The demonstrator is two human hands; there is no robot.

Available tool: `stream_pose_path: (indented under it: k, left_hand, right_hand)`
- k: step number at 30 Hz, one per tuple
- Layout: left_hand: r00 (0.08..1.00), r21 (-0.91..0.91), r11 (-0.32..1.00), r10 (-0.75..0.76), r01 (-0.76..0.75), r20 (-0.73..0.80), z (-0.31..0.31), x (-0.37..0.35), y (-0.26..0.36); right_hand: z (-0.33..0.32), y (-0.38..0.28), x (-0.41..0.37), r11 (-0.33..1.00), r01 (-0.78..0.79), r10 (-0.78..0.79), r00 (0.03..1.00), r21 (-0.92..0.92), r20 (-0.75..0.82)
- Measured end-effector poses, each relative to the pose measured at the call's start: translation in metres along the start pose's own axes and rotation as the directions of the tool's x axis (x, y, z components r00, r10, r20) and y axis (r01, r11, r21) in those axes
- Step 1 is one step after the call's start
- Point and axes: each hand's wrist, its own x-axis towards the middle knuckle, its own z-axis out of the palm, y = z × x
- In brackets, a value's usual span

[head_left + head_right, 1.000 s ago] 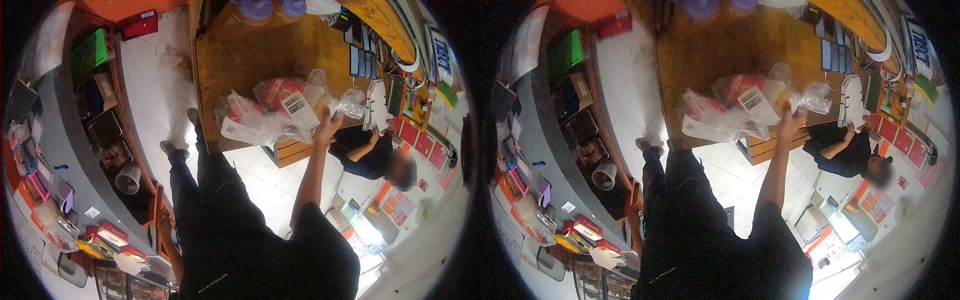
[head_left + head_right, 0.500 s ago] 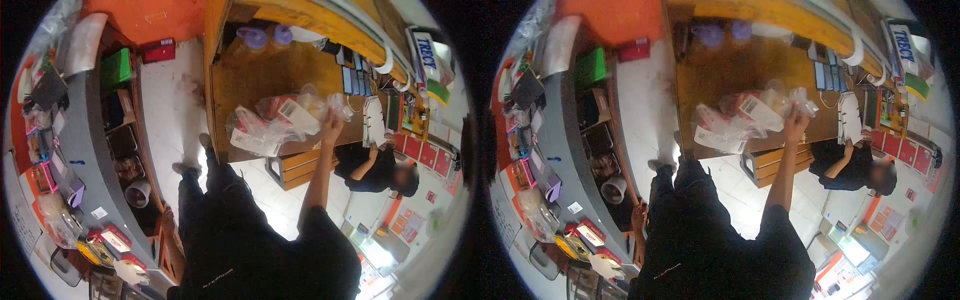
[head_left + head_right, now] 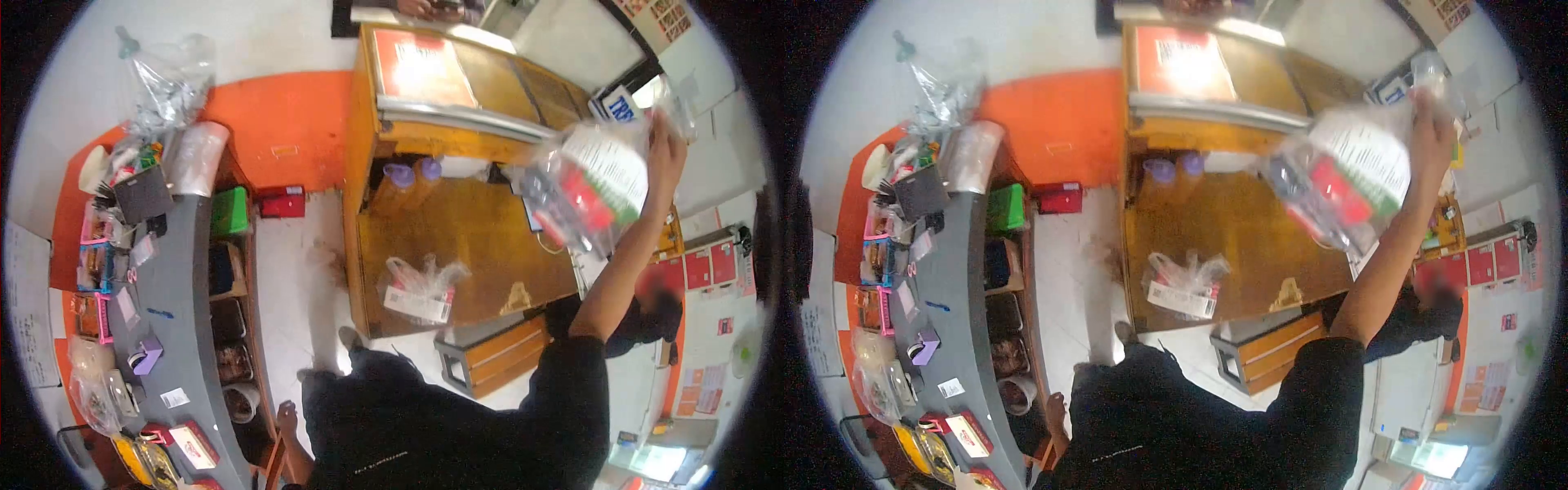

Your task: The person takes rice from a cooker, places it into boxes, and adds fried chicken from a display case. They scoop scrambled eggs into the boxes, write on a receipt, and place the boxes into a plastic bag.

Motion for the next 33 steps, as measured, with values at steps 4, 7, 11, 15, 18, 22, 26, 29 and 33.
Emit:
stream_pose_path:
  k: [4,7,11,15,18,22,26,29,33]
  left_hand:
    - [0.776,-0.262,0.751,-0.631,0.606,-0.013,0.007,-0.001,0.022]
    - [0.750,-0.328,0.722,-0.659,0.609,-0.059,0.008,-0.011,0.017]
    - [0.713,-0.391,0.705,-0.684,0.592,-0.155,0.019,-0.037,0.018]
    - [0.700,-0.413,0.722,-0.674,0.555,-0.237,0.038,-0.087,-0.004]
    - [0.593,-0.449,0.622,-0.773,0.642,-0.225,0.047,-0.120,0.009]
    - [0.576,-0.417,0.651,-0.758,0.634,-0.307,0.077,-0.164,-0.001]
    - [0.801,0.244,0.782,-0.473,0.574,-0.368,0.113,-0.197,-0.006]
    - [0.481,-0.177,0.527,-0.841,0.831,-0.246,0.095,-0.160,0.034]
    - [0.437,-0.397,0.571,-0.814,0.718,-0.381,0.066,-0.123,0.079]
  right_hand:
    - [0.067,0.000,0.087,0.952,0.216,-0.189,0.973,0.219,-0.135]
    - [0.139,-0.014,0.122,0.995,0.022,-0.014,0.996,0.100,-0.084]
    - [0.241,-0.043,0.149,0.944,-0.091,0.107,0.994,0.316,-0.032]
    - [0.378,0.017,0.179,0.862,-0.086,0.048,0.995,0.499,0.088]
    - [0.439,0.015,0.175,0.888,0.003,-0.060,0.992,0.461,0.109]
    - [0.389,-0.026,0.147,0.872,0.272,-0.172,0.949,-0.407,0.266]
    - [0.388,-0.040,0.101,0.978,0.202,-0.171,0.928,-0.059,0.331]
    - [0.403,-0.014,0.156,0.985,-0.013,-0.055,0.919,0.170,0.390]
    - [0.408,0.038,0.198,0.876,-0.377,0.229,0.873,0.299,0.430]
